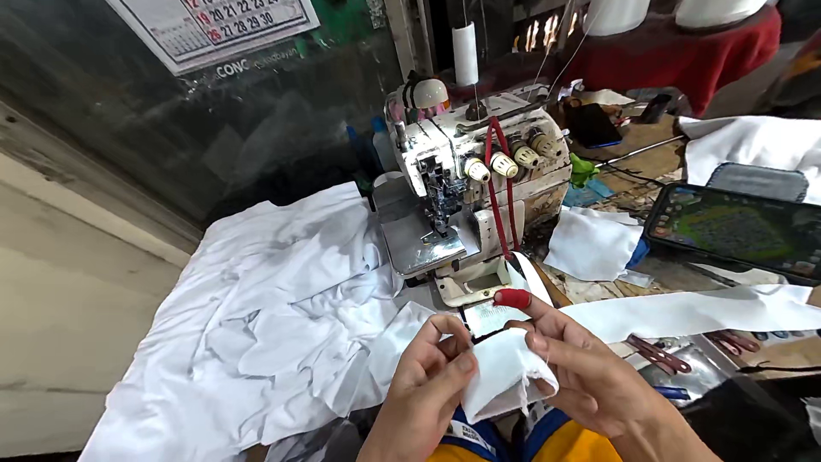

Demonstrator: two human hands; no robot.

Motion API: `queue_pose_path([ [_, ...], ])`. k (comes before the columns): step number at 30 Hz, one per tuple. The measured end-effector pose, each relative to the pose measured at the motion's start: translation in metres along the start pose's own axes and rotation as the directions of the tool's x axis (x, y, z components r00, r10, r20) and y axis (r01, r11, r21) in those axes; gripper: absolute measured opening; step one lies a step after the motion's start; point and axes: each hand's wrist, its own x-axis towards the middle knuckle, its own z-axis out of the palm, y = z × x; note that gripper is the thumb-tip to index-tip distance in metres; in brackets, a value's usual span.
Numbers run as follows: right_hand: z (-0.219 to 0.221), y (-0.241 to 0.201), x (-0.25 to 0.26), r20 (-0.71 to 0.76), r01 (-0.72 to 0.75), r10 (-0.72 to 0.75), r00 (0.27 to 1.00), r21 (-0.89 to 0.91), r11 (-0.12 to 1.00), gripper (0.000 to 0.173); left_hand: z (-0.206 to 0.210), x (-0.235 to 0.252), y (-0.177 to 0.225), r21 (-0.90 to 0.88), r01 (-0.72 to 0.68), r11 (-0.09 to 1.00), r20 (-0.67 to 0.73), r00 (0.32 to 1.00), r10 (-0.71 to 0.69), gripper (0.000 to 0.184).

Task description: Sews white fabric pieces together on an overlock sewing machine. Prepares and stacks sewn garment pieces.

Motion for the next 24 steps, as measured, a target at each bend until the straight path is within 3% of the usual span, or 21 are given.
queue_pose_path([
  [3,0.008,0.005,-0.006,-0.181,-0.048,0.086,0.98,0.204,0.978,0.028,0.011,-0.016,0.009,0.286,0.075,0.955,0.02,0.996,-0.084,0.036],
  [6,0.017,0.016,-0.007,-0.268,-0.068,0.153,0.951,0.302,0.951,0.014,0.026,-0.039,0.006,0.501,0.021,0.865,-0.137,0.989,0.055,0.046],
  [8,0.025,0.034,-0.009,-0.257,-0.124,0.16,0.953,0.151,0.981,0.015,0.03,-0.048,0.002,0.65,0.05,0.758,-0.3,0.934,0.195,0.034],
  [10,0.039,0.054,-0.017,-0.254,-0.239,0.222,0.941,-0.035,0.97,0.034,0.026,-0.054,0.001,0.735,0.123,0.667,-0.407,0.867,0.288,0.024],
  [12,0.052,0.072,-0.021,-0.308,-0.316,0.258,0.916,-0.157,0.936,0.039,0.017,-0.058,0.0,0.757,0.22,0.615,-0.45,0.858,0.246,0.02],
  [15,0.047,0.079,-0.013,-0.388,-0.206,-0.012,0.922,-0.515,0.832,0.026,-0.005,-0.064,0.008,0.776,0.258,0.576,-0.369,0.926,0.084,0.017],
  [17,0.039,0.071,0.0,-0.297,-0.092,-0.226,0.928,-0.769,0.633,0.021,-0.016,-0.057,0.032,0.828,0.182,0.531,-0.259,0.963,0.074,0.016],
  [19,0.036,0.06,0.015,-0.256,-0.085,-0.267,0.929,-0.85,0.52,0.019,-0.022,-0.039,0.054,0.92,0.122,0.372,-0.201,0.963,0.179,0.02],
  [21,0.028,0.056,0.033,-0.289,-0.15,-0.251,0.924,-0.876,0.458,0.021,-0.033,-0.007,0.053,0.986,0.137,0.095,-0.161,0.928,0.335,0.02],
  [22,0.021,0.058,0.041,-0.318,-0.2,-0.248,0.915,-0.892,0.406,0.022,-0.041,0.008,0.047,0.989,0.148,-0.012,-0.135,0.925,0.356,0.018],
  [24,0.012,0.061,0.051,-0.371,-0.285,-0.233,0.899,-0.899,0.332,0.024,-0.057,0.03,0.032,0.983,0.146,-0.114,-0.108,0.951,0.288,0.012],
])
